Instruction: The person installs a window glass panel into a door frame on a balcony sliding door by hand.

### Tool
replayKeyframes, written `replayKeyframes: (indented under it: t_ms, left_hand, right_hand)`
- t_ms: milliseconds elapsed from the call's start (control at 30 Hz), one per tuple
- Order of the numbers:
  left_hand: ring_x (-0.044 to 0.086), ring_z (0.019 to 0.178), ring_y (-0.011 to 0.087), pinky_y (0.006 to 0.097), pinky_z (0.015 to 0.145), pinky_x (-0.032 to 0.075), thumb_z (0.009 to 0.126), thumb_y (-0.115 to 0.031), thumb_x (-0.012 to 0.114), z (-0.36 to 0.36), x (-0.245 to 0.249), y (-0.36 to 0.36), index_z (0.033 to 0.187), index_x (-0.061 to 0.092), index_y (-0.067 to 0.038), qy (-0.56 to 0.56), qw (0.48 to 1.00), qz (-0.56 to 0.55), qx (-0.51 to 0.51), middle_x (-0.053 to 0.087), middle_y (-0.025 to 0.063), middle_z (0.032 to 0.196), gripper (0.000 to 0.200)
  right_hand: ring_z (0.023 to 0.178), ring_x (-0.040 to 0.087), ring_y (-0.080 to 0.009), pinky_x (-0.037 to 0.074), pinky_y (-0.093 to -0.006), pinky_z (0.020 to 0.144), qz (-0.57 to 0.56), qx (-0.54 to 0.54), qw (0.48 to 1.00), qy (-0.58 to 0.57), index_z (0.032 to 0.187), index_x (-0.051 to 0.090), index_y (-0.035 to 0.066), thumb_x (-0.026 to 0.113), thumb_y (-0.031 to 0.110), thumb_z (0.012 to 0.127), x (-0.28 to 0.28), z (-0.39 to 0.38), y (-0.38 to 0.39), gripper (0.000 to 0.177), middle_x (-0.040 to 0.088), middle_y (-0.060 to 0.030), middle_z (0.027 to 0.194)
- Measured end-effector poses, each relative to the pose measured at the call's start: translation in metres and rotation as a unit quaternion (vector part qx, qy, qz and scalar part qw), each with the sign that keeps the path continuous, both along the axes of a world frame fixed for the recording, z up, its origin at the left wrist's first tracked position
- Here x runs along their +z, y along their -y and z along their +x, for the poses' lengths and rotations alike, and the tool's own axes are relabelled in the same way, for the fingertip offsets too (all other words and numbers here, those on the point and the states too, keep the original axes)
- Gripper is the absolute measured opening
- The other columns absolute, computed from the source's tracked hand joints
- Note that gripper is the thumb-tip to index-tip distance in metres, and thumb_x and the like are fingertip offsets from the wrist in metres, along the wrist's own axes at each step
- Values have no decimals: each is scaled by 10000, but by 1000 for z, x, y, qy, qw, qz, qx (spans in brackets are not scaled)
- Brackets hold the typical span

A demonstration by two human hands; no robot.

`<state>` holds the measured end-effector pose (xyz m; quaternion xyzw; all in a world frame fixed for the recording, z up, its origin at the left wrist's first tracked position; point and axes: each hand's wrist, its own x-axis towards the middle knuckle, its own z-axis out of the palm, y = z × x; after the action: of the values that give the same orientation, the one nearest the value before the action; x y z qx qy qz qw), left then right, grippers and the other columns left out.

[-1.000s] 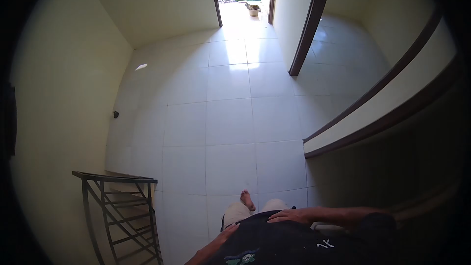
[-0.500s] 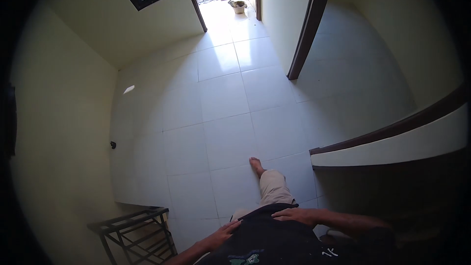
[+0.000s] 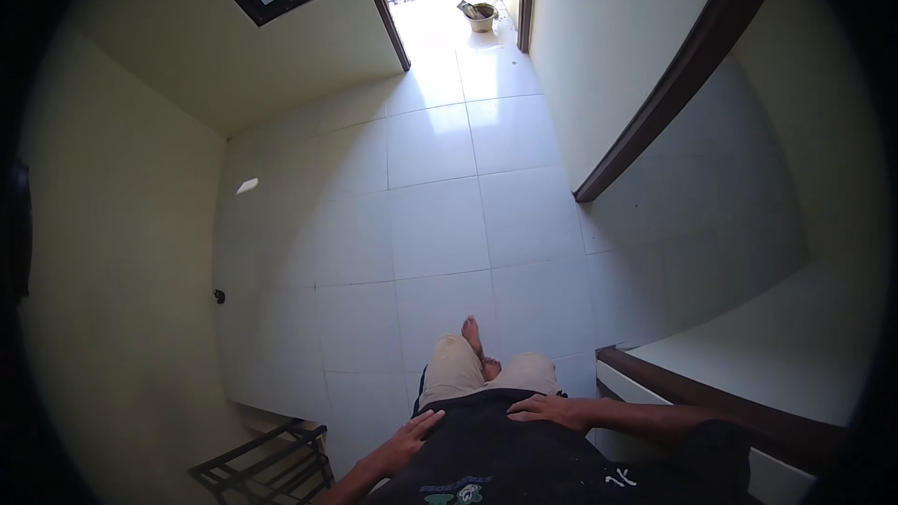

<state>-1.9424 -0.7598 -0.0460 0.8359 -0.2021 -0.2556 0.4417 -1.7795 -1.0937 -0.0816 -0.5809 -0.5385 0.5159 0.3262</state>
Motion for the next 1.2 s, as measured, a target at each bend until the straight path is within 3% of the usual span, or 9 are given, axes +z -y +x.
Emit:
replayKeyframes:
  t_ms: [167, 233, 433, 567, 633, 733, 933, 1033, 1200]
  left_hand:
    - [205, 1360, 399, 467, 1091, 222, 764, -273, 610, 123, -16, -35, 1345, 444, -146, 0, 1000, 5, -19, 180, 205, 1491, 618]
    - [190, 1365, 397, 471, 1095, 212, 729, -295, 647, 190, -37, -56, 1349, 442, -161, 36, 997, 23, -70, 168, 198, 1497, 666]
    - [116, 1397, 372, 477, 1109, 184, 738, -285, 625, 392, -14, -77, 1346, 451, -157, 38, 975, -63, -208, 119, 171, 1519, 645]
    - [115, 1396, 375, 478, 1107, 186, 700, -286, 650, 485, -6, -96, 1354, 444, -159, 36, 967, -9, -253, 116, 168, 1519, 698]
    - [136, 1390, 380, 487, 1103, 190, 678, -293, 666, 533, -9, -103, 1360, 437, -163, 51, 966, -20, -251, 126, 174, 1516, 731]
    - [163, 1380, 389, 489, 1098, 199, 673, -289, 669, 619, -5, -112, 1346, 459, -172, 29, 966, -11, -256, 140, 182, 1511, 715]
    - [217, 1360, 400, 480, 1089, 224, 693, -248, 663, 756, -9, -139, 1313, 510, -203, 44, 980, 72, -182, 196, 190, 1494, 641]
    - [245, 1351, 392, 478, 1083, 241, 704, -215, 654, 804, 9, -154, 1299, 528, -235, 46, 990, 65, -114, 222, 191, 1485, 608]
    - [270, 1338, 390, 476, 1073, 264, 653, -188, 705, 885, 17, -182, 1273, 550, -249, 47, 992, 115, -37, 254, 194, 1468, 642]
  right_hand:
    - [1257, 344, -378, 272, -466, 1044, 0, -35, 999, 21, 1427, 248, 123, 619, 345, 788, -13, 99, -17, 771, 283, -192, 1413]
    - [1267, 343, -371, 275, -455, 1051, 9, -106, 994, -29, 1419, 271, 116, 608, 336, 801, -6, 155, -27, 738, 288, -191, 1419]
    - [1301, 331, -344, 282, -440, 1062, -79, -164, 982, -44, 1396, 333, 109, 628, 294, 791, 27, 288, -55, 698, 301, -175, 1433]
    - [1297, 339, -346, 280, -441, 1066, -115, -236, 960, -99, 1389, 348, 116, 637, 300, 779, 45, 363, -71, 699, 308, -174, 1429]
    - [1292, 348, -346, 284, -439, 1066, -20, -222, 975, -23, 1376, 370, 122, 633, 289, 781, 26, 401, -73, 672, 316, -173, 1423]
    - [1286, 357, -348, 285, -438, 1068, -36, -228, 973, 0, 1362, 389, 120, 650, 286, 757, 36, 489, -89, 679, 320, -169, 1422]
    - [1289, 340, -358, 293, -443, 1059, 28, -161, 987, -8, 1346, 405, 110, 692, 307, 697, -10, 661, -113, 735, 335, -186, 1398]
    - [1273, 348, -365, 296, -448, 1052, 28, -101, 994, 23, 1337, 410, 104, 687, 293, 705, 22, 739, -134, 716, 350, -197, 1375]
    - [1254, 355, -390, 298, -457, 1047, 7, -34, 999, -8, 1336, 402, 102, 694, 288, 700, 22, 858, -170, 724, 344, -211, 1369]
